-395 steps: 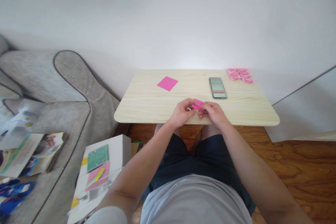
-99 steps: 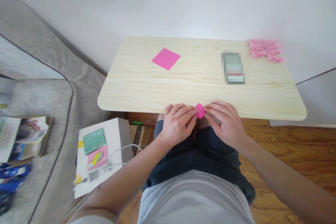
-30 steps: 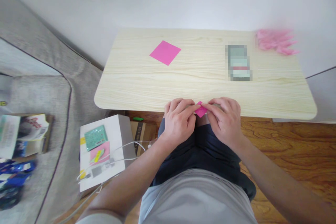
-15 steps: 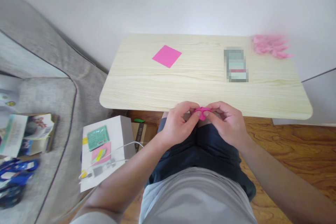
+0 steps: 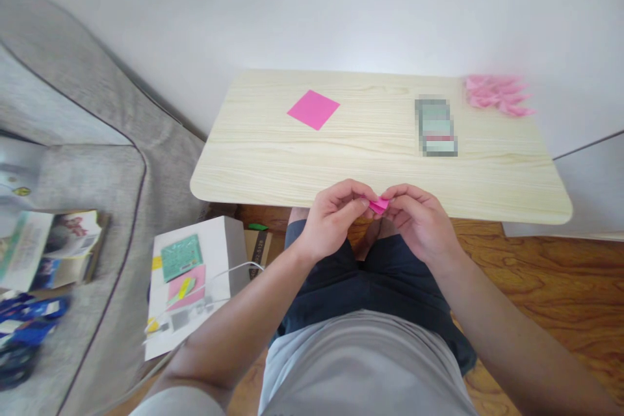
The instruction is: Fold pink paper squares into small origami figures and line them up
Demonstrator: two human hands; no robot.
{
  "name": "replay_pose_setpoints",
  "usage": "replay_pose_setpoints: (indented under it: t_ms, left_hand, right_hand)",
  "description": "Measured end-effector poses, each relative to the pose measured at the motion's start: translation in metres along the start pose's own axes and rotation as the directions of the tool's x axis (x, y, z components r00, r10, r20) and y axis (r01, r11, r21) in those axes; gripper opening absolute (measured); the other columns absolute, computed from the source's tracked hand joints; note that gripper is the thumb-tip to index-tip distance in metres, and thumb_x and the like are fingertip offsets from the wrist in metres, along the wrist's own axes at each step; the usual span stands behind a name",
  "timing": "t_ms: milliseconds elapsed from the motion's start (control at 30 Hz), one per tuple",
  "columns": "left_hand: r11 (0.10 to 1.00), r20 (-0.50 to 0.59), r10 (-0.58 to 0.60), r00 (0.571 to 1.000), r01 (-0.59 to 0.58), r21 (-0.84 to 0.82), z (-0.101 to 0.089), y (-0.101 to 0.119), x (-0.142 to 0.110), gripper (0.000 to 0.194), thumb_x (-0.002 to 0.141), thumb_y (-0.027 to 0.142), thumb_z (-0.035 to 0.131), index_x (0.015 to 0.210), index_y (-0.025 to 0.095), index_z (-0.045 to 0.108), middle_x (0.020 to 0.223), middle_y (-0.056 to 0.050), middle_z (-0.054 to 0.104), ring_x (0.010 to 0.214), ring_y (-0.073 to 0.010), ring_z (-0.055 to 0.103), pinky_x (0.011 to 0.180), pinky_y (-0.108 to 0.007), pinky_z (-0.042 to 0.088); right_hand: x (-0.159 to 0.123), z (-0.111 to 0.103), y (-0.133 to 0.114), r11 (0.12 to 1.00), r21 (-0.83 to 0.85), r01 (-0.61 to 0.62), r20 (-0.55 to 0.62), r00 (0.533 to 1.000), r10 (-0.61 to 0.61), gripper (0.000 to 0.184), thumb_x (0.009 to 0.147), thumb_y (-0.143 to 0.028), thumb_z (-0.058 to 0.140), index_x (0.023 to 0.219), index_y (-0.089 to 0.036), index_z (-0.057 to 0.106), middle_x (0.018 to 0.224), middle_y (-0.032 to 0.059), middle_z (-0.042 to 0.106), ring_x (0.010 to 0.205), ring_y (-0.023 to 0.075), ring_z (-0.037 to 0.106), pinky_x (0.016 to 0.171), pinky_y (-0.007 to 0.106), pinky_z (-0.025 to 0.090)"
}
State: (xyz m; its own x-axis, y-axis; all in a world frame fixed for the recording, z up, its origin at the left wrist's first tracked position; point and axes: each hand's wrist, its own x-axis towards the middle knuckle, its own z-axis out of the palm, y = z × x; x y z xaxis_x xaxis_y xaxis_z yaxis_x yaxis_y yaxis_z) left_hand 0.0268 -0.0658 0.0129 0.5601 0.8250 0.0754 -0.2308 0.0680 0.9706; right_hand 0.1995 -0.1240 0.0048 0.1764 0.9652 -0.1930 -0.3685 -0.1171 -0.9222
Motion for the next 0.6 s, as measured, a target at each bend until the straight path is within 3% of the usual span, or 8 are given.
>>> replay_pose_setpoints:
  t_ms: [133,267,367,467,600]
  left_hand:
    - [0.997,-0.012,0.012,1.0,-0.011,0.083,-0.001,0.004,-0.002,0.01,0.093,0.024,0.068,0.095,0.018,0.076,0.084,-0.003,0.077,0.078,-0.0154,0.072,0.078,-0.031,0.059]
    - [0.988,0.026,0.054,0.998,-0.057,0.142,-0.003,0.008,-0.006,0.012,0.096,0.024,0.065,0.095,0.018,0.076,0.088,-0.004,0.078,0.083,-0.017,0.074,0.082,-0.033,0.06]
    - [0.972,0.034,0.082,0.996,-0.088,0.218,-0.006,0.01,-0.007,0.014,0.095,0.03,0.069,0.099,0.018,0.076,0.091,-0.006,0.078,0.086,-0.0185,0.073,0.083,-0.033,0.057]
    - [0.949,-0.002,0.11,0.994,-0.105,0.297,-0.009,0.012,-0.002,0.026,0.092,0.035,0.076,0.113,0.019,0.071,0.09,-0.005,0.077,0.083,-0.0167,0.071,0.078,-0.03,0.053]
    - [0.904,-0.009,0.114,0.993,-0.1,0.416,-0.011,0.017,0.012,0.023,0.088,0.04,0.08,0.095,0.018,0.075,0.086,-0.004,0.076,0.077,-0.0146,0.065,0.072,-0.028,0.049]
  right_hand:
    - [0.0,-0.001,0.0,0.999,0.015,-0.039,0.023,0.999,0.039,0.01,0.08,-0.033,0.078,0.084,-0.024,0.077,0.076,0.0013,0.077,0.072,0.0206,0.074,0.076,0.04,0.064]
    - [-0.003,-0.004,-0.001,0.997,-0.072,0.013,0.033,0.999,-0.011,0.028,0.076,-0.039,0.089,0.097,-0.026,0.076,0.082,0.0,0.08,0.077,0.0208,0.076,0.081,0.039,0.064]
    - [-0.009,-0.003,-0.006,0.975,-0.205,0.091,0.029,0.996,-0.086,0.035,0.08,-0.044,0.087,0.108,-0.026,0.074,0.087,0.0014,0.082,0.081,0.0211,0.077,0.082,0.037,0.063]
    - [-0.014,-0.001,-0.013,0.918,-0.348,0.19,0.026,0.981,-0.193,0.031,0.085,-0.044,0.083,0.108,-0.025,0.074,0.092,0.0035,0.082,0.085,0.0216,0.078,0.08,0.035,0.062]
    - [-0.006,0.0,-0.019,0.788,-0.528,0.317,0.033,0.935,-0.354,0.025,0.089,-0.044,0.078,0.106,-0.025,0.075,0.097,0.0056,0.082,0.092,0.0243,0.079,0.076,0.035,0.061]
